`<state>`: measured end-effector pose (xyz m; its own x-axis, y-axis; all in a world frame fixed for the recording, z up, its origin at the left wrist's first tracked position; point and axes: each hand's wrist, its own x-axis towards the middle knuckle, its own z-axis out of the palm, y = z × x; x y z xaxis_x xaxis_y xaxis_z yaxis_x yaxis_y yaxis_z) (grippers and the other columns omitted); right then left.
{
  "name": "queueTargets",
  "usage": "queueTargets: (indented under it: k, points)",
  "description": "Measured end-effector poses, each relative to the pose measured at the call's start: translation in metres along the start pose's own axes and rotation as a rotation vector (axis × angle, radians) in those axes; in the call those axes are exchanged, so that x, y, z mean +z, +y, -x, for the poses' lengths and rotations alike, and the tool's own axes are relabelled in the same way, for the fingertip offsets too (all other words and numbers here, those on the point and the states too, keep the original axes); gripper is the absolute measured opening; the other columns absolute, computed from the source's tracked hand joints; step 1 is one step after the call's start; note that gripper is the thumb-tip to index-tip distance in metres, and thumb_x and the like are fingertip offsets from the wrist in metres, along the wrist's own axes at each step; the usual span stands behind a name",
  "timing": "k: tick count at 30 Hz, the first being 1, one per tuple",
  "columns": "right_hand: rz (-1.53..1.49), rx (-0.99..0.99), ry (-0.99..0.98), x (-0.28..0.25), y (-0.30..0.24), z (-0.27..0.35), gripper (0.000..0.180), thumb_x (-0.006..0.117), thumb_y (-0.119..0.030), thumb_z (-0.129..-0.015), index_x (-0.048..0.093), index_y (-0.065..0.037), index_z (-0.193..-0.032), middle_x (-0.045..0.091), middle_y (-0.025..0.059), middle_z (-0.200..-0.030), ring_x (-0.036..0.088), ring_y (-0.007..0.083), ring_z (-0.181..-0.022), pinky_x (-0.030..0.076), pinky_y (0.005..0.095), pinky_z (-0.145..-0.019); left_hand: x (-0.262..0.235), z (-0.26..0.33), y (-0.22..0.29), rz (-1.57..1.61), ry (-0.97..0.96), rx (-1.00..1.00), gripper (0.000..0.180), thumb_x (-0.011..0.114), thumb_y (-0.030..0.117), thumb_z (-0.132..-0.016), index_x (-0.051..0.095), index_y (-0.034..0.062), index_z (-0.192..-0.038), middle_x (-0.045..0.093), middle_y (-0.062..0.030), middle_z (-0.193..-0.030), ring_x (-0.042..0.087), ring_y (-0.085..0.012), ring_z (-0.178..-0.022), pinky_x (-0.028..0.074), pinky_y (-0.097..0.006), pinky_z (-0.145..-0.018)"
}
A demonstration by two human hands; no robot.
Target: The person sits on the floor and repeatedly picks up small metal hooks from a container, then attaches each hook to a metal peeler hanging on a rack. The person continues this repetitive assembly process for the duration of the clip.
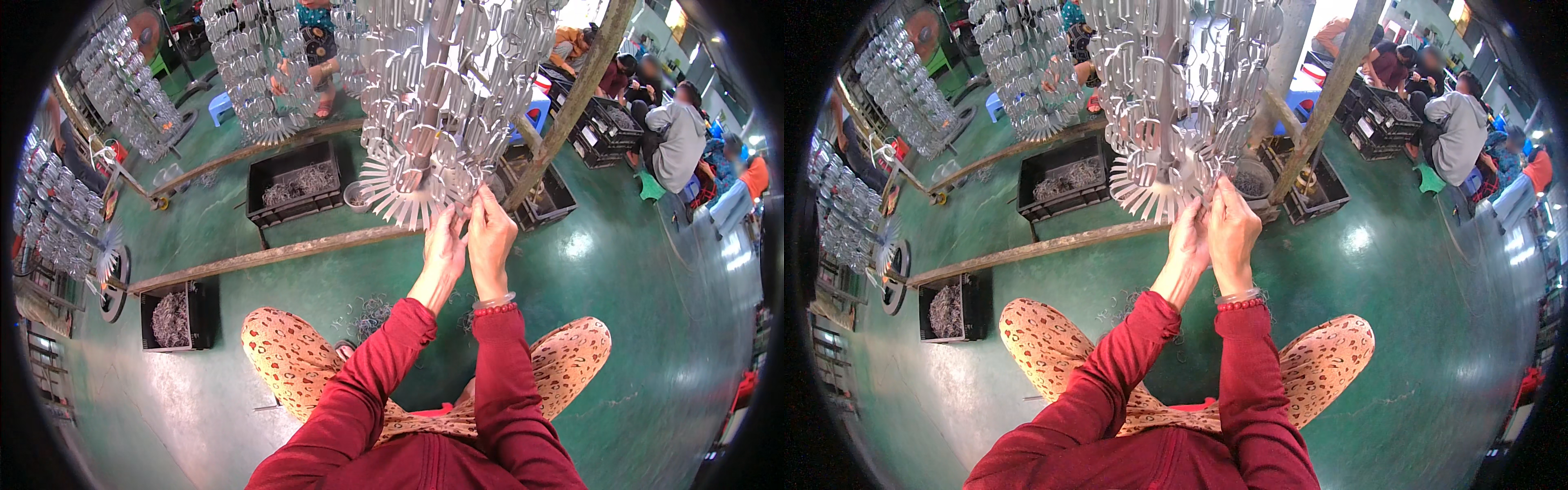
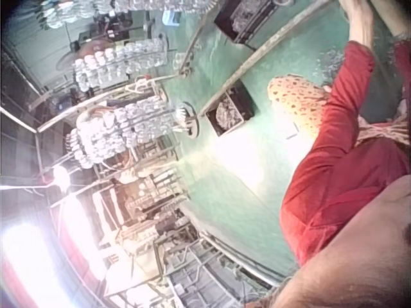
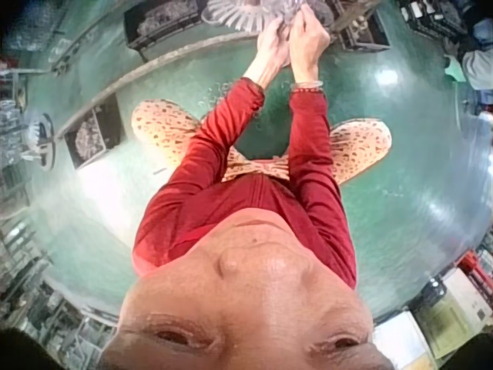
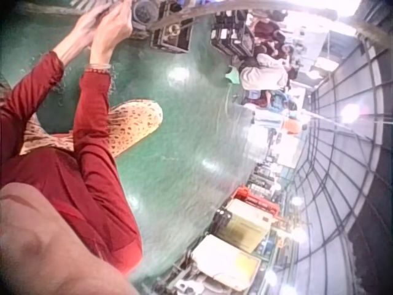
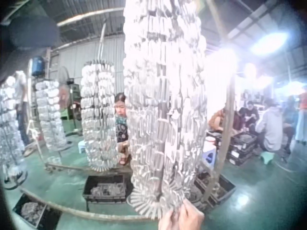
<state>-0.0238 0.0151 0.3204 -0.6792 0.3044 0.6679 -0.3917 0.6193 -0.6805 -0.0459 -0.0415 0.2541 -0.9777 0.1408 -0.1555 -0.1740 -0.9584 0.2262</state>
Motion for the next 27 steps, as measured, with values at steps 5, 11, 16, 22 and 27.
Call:
queueTargets:
  k: [5, 11, 16, 22, 27]
  points:
    - [0.131, -0.135, 0.010, 0.007, 0.009, -0.006, 0.032, 0.061, -0.006, -0.084, 0.058, -0.004, -0.116, 0.066, 0.0142, -0.076, 0.065, 0.0208, -0.063, 0.050, 0.0323, -0.055, 0.000, -0.001, -0.003, -0.019, -0.015, 0.048, 0.029, 0.049, 0.013, -0.092, 0.051, 0.0030, -0.119, 0.056, -0.0101, -0.120, 0.054, -0.0214, -0.109, 0.043, -0.036, -0.095]
    - [0.196, -0.155, 0.015, 0.007, -0.007, -0.023, 0.048, 0.062, -0.006, -0.079, 0.048, -0.011, -0.125, 0.065, 0.0127, -0.073, 0.064, 0.0310, -0.064, 0.049, 0.0389, -0.056, 0.001, -0.002, -0.009, -0.017, -0.045, 0.085, 0.035, 0.048, 0.013, -0.092, 0.047, 0.0051, -0.126, 0.055, -0.0088, -0.122, 0.052, -0.0221, -0.112, 0.042, -0.036, -0.096]
    - [0.281, -0.144, -0.022, 0.001, -0.013, -0.024, 0.049, 0.063, -0.009, -0.077, 0.048, -0.007, -0.124, 0.066, 0.0175, -0.083, 0.065, 0.0325, -0.065, 0.050, 0.0400, -0.055, 0.005, 0.000, -0.014, -0.028, -0.036, 0.114, 0.035, 0.046, 0.012, -0.093, 0.046, 0.0058, -0.127, 0.055, -0.0085, -0.123, 0.052, -0.0216, -0.112, 0.042, -0.036, -0.097]
    - [0.399, -0.100, -0.067, -0.005, -0.013, -0.030, 0.047, 0.064, -0.015, -0.078, 0.048, -0.009, -0.122, 0.065, 0.0174, -0.075, 0.064, 0.0349, -0.064, 0.049, 0.0431, -0.055, 0.001, 0.000, -0.013, -0.069, -0.019, 0.046, 0.038, 0.050, 0.016, -0.093, 0.041, 0.0147, -0.131, 0.051, -0.0026, -0.127, 0.049, -0.0187, -0.116, 0.037, -0.048, -0.098]
    - [0.473, -0.103, -0.122, -0.005, -0.016, -0.037, 0.034, 0.063, -0.017, -0.079, 0.053, -0.008, -0.110, 0.064, 0.0176, -0.074, 0.063, 0.0374, -0.066, 0.049, 0.0453, -0.057, 0.001, -0.001, -0.011, -0.104, 0.009, 0.034, 0.033, 0.051, 0.018, -0.093, 0.045, 0.0145, -0.125, 0.051, -0.0016, -0.126, 0.047, -0.0187, -0.118, 0.034, -0.051, -0.099]
